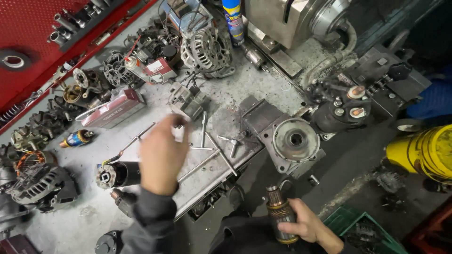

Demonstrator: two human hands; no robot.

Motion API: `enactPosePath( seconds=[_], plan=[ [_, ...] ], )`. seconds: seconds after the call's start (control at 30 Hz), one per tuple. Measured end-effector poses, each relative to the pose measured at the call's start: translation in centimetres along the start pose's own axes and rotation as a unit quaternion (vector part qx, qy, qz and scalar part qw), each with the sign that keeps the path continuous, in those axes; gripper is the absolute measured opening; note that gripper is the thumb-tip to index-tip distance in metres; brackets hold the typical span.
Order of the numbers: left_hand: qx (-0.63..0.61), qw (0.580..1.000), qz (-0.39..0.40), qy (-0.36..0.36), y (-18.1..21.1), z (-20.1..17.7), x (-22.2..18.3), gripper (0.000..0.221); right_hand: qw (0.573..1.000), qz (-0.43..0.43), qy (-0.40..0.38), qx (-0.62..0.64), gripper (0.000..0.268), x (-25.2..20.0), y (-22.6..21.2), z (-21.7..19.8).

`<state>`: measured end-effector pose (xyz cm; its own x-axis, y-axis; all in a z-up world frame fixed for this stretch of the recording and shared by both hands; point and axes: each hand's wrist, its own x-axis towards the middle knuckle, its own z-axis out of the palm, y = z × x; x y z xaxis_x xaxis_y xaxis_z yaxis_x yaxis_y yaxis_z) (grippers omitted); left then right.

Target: Disassemble and inspect starter motor components at a workshop workbench.

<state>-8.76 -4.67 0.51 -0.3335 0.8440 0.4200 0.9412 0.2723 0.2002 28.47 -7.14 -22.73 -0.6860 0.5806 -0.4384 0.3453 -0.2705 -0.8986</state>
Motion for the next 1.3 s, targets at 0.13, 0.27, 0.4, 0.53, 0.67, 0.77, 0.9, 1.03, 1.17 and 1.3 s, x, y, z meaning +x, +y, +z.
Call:
enactPosePath(
  seconds=[0.13, 0.27, 0.4, 0.53, 0.67, 0.77, 0.9, 1.03, 1.17, 1.3],
  plan=[
    [-0.264, 0.941, 0.163, -0.135, 5.6, 0.8, -0.2, 0.031, 0.998, 0.009, -0.057, 0.040, 0.065, 0.3, -4.8, 0.7],
    [-0.227, 0.893, 0.346, -0.177, 9.1, 2.0, 0.7, 0.038, 0.998, -0.049, -0.029, -0.015, 0.064, 0.0, -4.4, 1.2],
    [-0.202, 0.879, 0.392, -0.183, 8.8, 3.0, 1.2, 0.037, 0.998, -0.004, -0.048, 0.050, 0.064, -0.7, -3.3, 1.3],
    [-0.185, 0.877, 0.418, -0.145, 8.4, 3.5, 1.1, 0.033, 0.999, 0.019, 0.007, 0.039, 0.060, -1.6, -1.8, 1.1],
    [-0.167, 0.876, 0.434, -0.129, 8.6, 3.6, 1.1, 0.023, 0.998, -0.005, 0.028, 0.055, 0.061, -2.0, -1.9, 0.7],
    [-0.146, 0.869, 0.449, -0.150, 9.4, 3.2, 1.2, 0.016, 0.997, -0.005, 0.014, 0.077, 0.062, -2.1, -2.1, 0.8],
    [-0.161, 0.871, 0.431, -0.170, 9.9, 3.1, 1.1, 0.023, 0.999, -0.008, 0.017, 0.033, 0.063, -2.1, -1.6, 0.7],
    [-0.181, 0.873, 0.416, -0.181, 10.1, 3.1, 1.1, 0.028, 0.996, 0.060, 0.013, 0.070, 0.064, -2.3, -2.4, 0.6],
    [-0.186, 0.872, 0.414, -0.184, 9.9, 3.0, 1.3, 0.031, 0.998, 0.014, 0.013, 0.062, 0.065, -2.3, -2.6, 0.7],
    [-0.229, 0.872, 0.390, -0.186, 9.7, 2.4, 1.7, 0.037, 0.995, 0.028, 0.006, 0.092, 0.064, -2.3, -3.0, 0.9]
  ],
)
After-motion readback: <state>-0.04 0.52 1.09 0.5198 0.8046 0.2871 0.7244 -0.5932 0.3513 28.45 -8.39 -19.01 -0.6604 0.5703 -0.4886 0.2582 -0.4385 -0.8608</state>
